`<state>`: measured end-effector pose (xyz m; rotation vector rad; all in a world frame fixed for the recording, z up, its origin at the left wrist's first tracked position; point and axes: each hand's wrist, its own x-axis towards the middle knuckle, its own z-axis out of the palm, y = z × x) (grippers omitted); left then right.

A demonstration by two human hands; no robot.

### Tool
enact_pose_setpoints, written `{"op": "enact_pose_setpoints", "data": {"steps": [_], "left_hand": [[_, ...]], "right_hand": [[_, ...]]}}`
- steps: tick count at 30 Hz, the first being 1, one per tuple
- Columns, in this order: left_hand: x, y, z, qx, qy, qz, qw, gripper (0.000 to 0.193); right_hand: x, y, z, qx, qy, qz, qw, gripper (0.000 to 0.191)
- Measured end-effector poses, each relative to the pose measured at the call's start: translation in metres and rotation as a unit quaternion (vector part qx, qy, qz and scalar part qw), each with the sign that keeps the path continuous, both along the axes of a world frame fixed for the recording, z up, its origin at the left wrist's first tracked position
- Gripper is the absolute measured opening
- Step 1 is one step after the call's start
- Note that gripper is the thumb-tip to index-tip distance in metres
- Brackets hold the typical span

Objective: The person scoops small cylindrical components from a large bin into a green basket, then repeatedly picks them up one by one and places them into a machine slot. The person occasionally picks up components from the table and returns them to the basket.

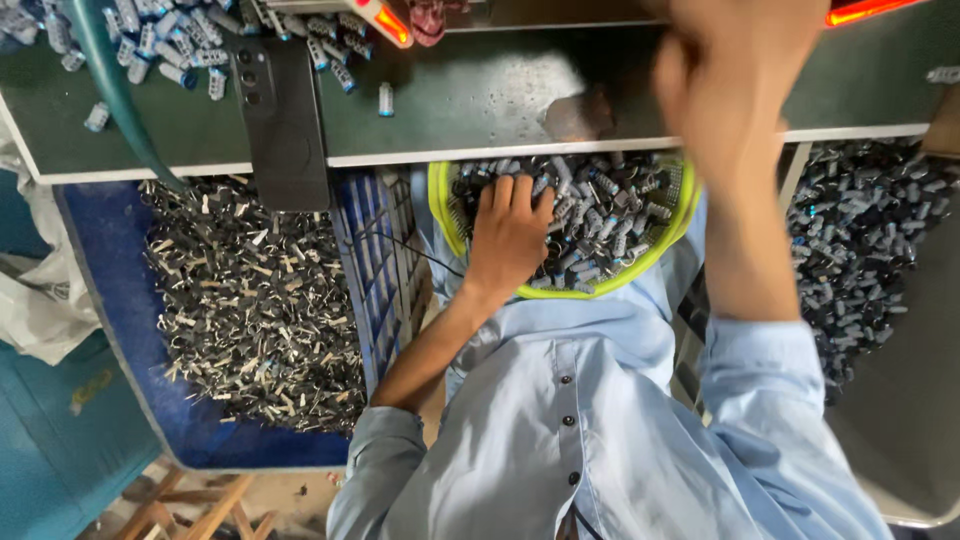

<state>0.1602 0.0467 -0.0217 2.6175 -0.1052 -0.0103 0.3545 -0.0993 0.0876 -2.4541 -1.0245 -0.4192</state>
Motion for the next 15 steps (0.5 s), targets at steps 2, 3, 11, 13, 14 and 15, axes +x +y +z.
{"op": "enact_pose_setpoints", "data": {"steps": [2,3,11,13,14,15], "left_hand": [[0.001,-0.001,0.002,0.013,-0.065,0.003,0.998,0.025],[0.002,-0.001,0.004,0.019,-0.096,0.009,0.995,0.02],[0.005,0.013,0.025,-0.301,-0.168,0.053,0.937,0.023],[0.007,0.013,0.029,-0.347,-0.173,0.038,0.921,0.023],[0.008,0.012,0.031,-0.356,-0.19,0.035,0.914,0.024],[0.008,0.013,0.033,-0.365,-0.203,0.034,0.908,0.024]], "right_hand": [[-0.044,-0.008,0.013,0.089,-0.064,0.129,0.986,0.032],[-0.063,-0.011,0.012,0.092,-0.003,0.138,0.986,0.03],[-0.139,-0.021,-0.075,0.289,0.407,-0.023,0.866,0.008],[-0.148,-0.027,-0.089,0.395,0.486,-0.078,0.776,0.01],[-0.151,-0.029,-0.095,0.446,0.517,-0.077,0.727,0.017],[-0.155,-0.031,-0.099,0.493,0.548,-0.078,0.671,0.024]]}}
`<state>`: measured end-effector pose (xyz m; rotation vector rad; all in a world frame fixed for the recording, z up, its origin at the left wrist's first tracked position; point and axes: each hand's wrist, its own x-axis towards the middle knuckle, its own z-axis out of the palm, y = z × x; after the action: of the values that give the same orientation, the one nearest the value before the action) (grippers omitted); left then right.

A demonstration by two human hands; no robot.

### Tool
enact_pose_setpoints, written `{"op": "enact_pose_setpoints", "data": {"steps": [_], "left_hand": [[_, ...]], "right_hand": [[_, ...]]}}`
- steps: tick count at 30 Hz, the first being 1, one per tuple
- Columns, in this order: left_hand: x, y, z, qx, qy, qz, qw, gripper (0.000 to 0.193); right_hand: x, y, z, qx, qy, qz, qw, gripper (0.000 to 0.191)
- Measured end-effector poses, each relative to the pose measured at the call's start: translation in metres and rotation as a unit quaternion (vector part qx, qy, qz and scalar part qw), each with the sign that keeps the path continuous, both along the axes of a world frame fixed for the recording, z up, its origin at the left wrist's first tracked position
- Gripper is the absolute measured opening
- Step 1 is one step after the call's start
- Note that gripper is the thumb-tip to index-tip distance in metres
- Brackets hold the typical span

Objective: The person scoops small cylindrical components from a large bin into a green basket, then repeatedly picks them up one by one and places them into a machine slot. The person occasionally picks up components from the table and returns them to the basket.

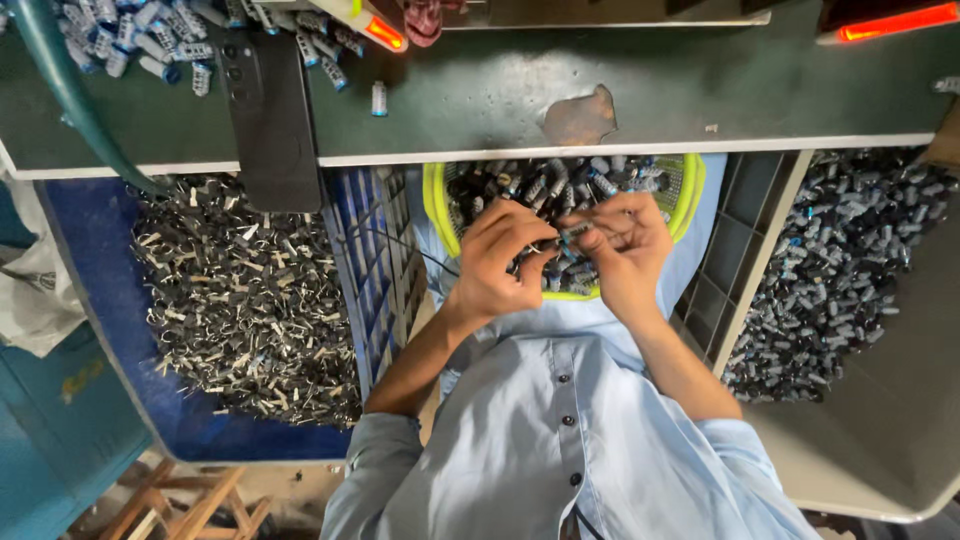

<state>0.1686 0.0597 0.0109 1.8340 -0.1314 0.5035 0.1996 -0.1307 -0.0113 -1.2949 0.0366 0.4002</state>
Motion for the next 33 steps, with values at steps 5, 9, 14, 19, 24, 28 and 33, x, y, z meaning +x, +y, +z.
{"op": "enact_pose_setpoints", "data": {"steps": [5,9,14,19,24,28,33], "left_hand": [[-0.001,0.009,0.005,0.181,-0.138,0.049,0.973,0.028],[-0.006,0.014,0.005,0.201,-0.106,0.041,0.973,0.029],[-0.016,0.013,0.008,-0.063,0.07,-0.001,0.996,0.017],[-0.023,0.01,0.011,-0.15,0.123,0.008,0.981,0.015],[-0.031,0.012,0.014,-0.166,0.149,0.019,0.975,0.019],[-0.032,0.028,0.032,-0.157,0.098,-0.007,0.983,0.019],[-0.04,0.061,0.061,-0.143,0.118,-0.062,0.981,0.016]], "right_hand": [[-0.003,0.001,-0.019,0.033,-0.037,0.052,0.997,0.027],[-0.004,0.004,-0.033,0.017,-0.041,0.051,0.998,0.032],[-0.019,0.008,-0.047,-0.008,-0.119,0.001,0.993,0.027],[-0.024,0.019,-0.055,0.092,-0.017,-0.038,0.995,0.026],[-0.034,0.036,-0.044,0.105,-0.082,-0.014,0.991,0.027],[-0.02,0.047,-0.029,0.153,0.042,-0.051,0.986,0.028],[0.033,0.017,-0.006,0.256,0.164,-0.132,0.943,0.041]]}}
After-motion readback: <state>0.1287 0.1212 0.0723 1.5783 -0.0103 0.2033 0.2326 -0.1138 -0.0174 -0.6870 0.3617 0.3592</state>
